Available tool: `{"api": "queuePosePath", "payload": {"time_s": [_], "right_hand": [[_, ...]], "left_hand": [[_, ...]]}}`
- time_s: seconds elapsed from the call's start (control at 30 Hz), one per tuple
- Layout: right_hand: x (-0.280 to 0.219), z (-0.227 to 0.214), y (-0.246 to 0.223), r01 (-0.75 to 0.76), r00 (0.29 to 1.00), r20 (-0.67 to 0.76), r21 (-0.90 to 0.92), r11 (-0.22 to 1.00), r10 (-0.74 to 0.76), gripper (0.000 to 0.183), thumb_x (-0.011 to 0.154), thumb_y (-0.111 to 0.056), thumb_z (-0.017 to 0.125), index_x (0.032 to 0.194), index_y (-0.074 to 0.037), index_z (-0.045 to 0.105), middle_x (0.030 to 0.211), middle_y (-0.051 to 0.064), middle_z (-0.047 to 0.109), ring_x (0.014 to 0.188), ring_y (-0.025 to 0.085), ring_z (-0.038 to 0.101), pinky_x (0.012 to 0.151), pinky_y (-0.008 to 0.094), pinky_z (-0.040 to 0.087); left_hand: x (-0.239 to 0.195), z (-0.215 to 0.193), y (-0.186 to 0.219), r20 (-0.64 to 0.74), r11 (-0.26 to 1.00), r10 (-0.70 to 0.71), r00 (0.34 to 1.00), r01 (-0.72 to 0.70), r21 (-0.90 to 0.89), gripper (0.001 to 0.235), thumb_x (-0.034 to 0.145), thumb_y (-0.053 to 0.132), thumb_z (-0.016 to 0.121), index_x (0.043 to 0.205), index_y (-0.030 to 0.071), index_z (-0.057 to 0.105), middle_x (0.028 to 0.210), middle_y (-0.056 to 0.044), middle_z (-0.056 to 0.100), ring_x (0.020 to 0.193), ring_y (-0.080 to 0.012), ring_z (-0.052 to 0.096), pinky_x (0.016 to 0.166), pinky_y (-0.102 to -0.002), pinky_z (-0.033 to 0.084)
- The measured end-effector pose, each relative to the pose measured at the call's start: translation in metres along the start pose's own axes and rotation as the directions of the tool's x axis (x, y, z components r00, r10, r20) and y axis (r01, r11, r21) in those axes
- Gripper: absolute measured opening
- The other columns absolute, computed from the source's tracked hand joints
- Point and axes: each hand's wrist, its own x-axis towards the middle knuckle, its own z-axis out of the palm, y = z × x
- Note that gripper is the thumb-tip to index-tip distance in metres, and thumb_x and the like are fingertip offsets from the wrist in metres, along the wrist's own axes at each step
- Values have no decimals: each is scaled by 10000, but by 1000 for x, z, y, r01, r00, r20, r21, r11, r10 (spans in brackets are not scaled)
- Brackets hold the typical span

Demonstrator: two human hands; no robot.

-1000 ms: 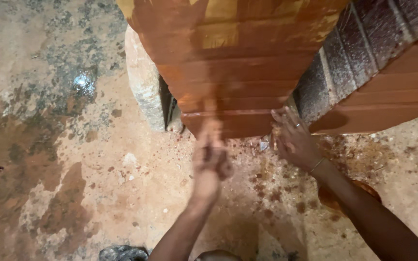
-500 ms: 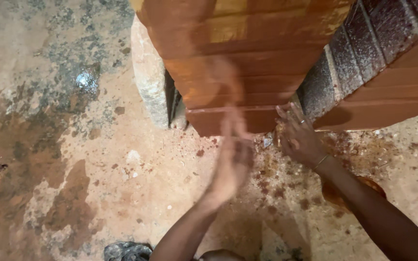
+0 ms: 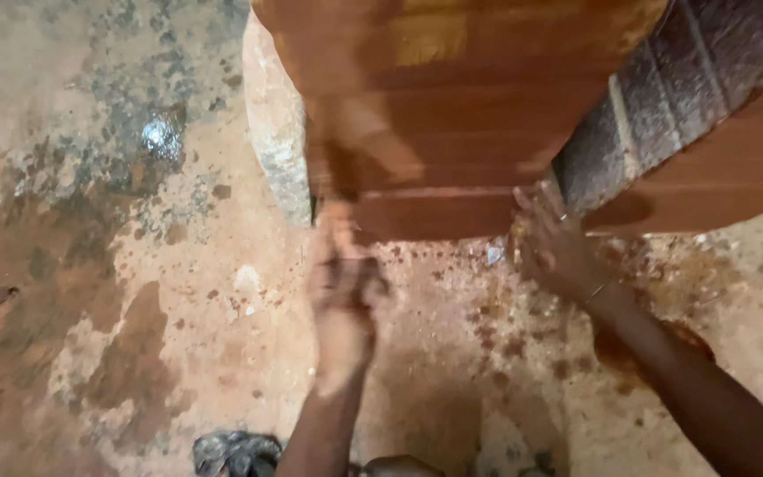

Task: The person paints a wooden door with reddish-brown paint using a brush. They repeatedly dip the brush into a small container and apply paint to the lower panels and edges of the door, working methodically from bottom to top.

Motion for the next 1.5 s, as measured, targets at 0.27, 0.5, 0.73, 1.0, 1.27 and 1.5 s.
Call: {"api": "queuePosePath", "payload": {"time_s": [0.27, 0.5, 0.73, 1.0, 1.27, 1.5], "right_hand": [[1, 8, 2, -28, 999, -19, -26, 999, 27, 430, 932, -207, 517, 1283, 32, 581, 1673, 141, 345, 1586, 426, 191, 1245, 603, 264], [-2, 11, 2, -76, 996, -41, 102, 992, 81, 694, 970, -263, 484, 1572, 77, 416, 1652, 161, 331, 1574, 429, 170, 1235, 605, 243], [-3, 10, 4, 39, 992, -123, 118, 992, -24, 178, 983, -278, 491, 1030, -130, 577, 1700, 123, 327, 1601, 433, 156, 1265, 589, 203], [-1, 11, 0, -60, 997, -44, 26, 998, 61, 518, 947, -216, 535, 1381, 66, 555, 1670, 145, 342, 1583, 427, 193, 1251, 591, 249], [4, 8, -7, -24, 995, -96, -6, 1000, 23, 515, 962, -211, 537, 1430, -19, 444, 1645, 158, 378, 1561, 450, 235, 1244, 578, 276], [1, 10, -4, -53, 992, -109, 43, 998, 57, 651, 980, -257, 506, 1553, -4, 328, 1588, 238, 398, 1547, 459, 253, 1244, 567, 259]], "left_hand": [[1, -24, 7, -242, 968, -9, 970, 70, 243, 618, 1048, 81, 470, 1641, 145, 308, 913, 1, 581, 530, -41, 417, 392, -187, 366], [-1, 17, -47, 250, 920, -269, 930, 171, 353, 684, 1086, 148, 425, 1681, 231, 99, 711, -24, 513, 485, -54, 420, 376, -216, 399], [-10, 21, -55, 457, 950, -310, 834, 293, 110, 439, 1086, 251, 383, 1489, 77, 393, 958, -20, 578, 639, -86, 497, 464, -232, 454], [-18, -43, -24, -208, 995, -21, 978, 40, 87, 663, 1007, 148, 552, 1641, 179, 360, 1001, -14, 598, 518, -35, 394, 398, -177, 348], [-13, -13, -40, -60, 923, -177, 982, 187, 338, 621, 1084, 351, 363, 1666, 206, 203, 676, 67, 471, 458, -52, 360, 352, -180, 325], [-8, 40, -74, 365, 838, -501, 785, 336, 429, 661, 1084, 203, 341, 1690, 196, 79, 804, 48, 558, 576, -66, 452, 497, -226, 477]]}}
